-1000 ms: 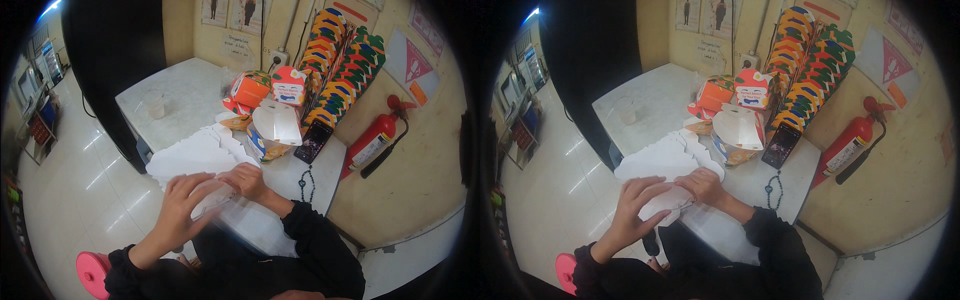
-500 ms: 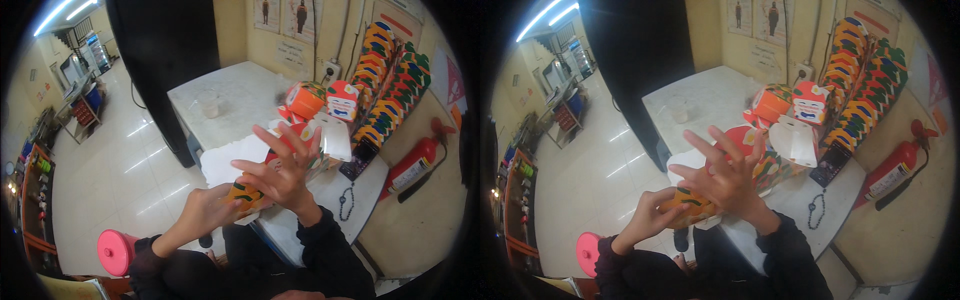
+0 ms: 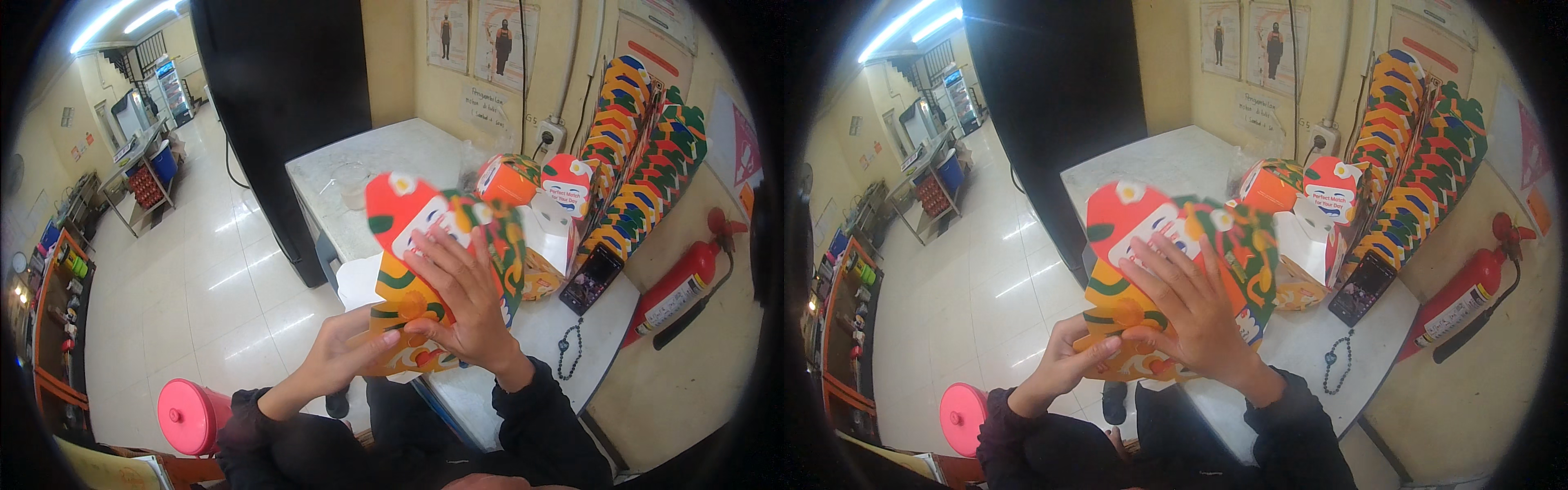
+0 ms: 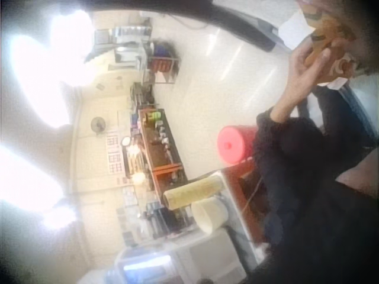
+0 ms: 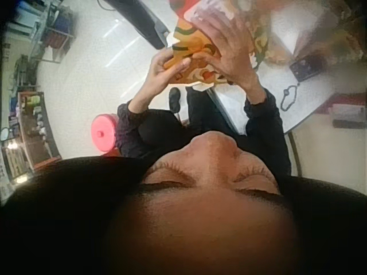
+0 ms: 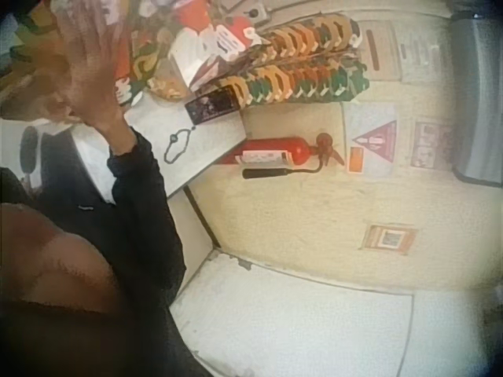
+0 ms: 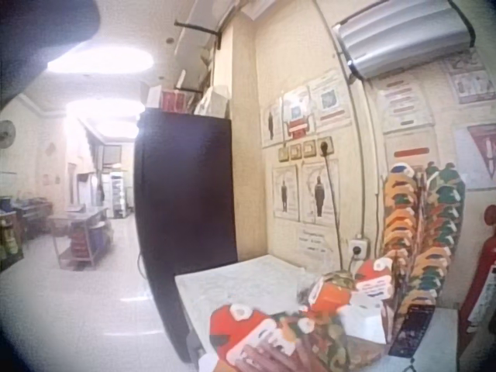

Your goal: The person folds flat printed cardboard pieces into small boxes on a countertop. They fold along creases, tuck flaps, and stack completed boxes. A cup is briefly used for drinking.

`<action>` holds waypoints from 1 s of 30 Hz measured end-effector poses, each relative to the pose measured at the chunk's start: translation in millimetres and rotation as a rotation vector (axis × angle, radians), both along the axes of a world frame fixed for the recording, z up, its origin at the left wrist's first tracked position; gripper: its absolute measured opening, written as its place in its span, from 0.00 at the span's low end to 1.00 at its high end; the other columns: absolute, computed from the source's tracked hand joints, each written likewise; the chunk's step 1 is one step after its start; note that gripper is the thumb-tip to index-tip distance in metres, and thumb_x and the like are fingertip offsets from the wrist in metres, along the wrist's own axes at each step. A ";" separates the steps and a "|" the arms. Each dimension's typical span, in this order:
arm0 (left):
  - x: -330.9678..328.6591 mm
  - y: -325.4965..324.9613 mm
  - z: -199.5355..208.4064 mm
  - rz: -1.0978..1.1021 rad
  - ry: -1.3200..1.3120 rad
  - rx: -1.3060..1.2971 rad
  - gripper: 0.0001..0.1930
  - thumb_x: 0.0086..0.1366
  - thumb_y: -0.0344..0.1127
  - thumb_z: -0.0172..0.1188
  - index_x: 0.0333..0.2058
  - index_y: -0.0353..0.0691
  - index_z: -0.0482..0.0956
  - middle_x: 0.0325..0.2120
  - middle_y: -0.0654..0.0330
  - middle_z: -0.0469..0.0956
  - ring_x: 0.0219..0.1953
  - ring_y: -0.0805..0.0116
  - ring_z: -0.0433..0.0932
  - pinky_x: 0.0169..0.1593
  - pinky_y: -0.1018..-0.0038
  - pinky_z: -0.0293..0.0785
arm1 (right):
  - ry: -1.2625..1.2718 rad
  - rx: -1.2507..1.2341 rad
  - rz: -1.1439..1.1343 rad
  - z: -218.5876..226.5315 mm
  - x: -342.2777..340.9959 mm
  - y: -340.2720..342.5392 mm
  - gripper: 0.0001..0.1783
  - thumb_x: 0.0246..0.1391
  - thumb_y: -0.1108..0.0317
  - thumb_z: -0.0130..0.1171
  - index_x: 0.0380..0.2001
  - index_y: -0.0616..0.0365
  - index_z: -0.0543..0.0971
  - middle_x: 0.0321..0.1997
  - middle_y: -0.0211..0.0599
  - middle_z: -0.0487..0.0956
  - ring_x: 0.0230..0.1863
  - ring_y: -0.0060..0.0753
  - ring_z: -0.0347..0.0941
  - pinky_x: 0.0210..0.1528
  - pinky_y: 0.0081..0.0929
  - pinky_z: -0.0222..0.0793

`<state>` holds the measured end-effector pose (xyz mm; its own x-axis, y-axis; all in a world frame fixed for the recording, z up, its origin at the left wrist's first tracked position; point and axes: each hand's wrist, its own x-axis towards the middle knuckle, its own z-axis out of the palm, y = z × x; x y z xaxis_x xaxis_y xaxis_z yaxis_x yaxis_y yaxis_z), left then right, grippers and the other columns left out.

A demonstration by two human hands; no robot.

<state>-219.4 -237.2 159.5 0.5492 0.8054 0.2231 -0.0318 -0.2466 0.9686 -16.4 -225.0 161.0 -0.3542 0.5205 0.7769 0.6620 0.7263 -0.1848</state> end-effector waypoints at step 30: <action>6.1 -27.7 -4.5 0.270 -0.177 -0.036 0.18 0.62 0.28 0.56 0.50 0.32 0.66 0.41 0.58 0.74 0.40 0.72 0.75 0.43 0.77 0.73 | 0.413 0.062 0.388 -2.3 -12.7 -12.8 0.10 0.49 0.61 0.62 0.36 0.47 0.82 0.48 0.47 0.75 0.51 0.44 0.71 0.51 0.36 0.69</action>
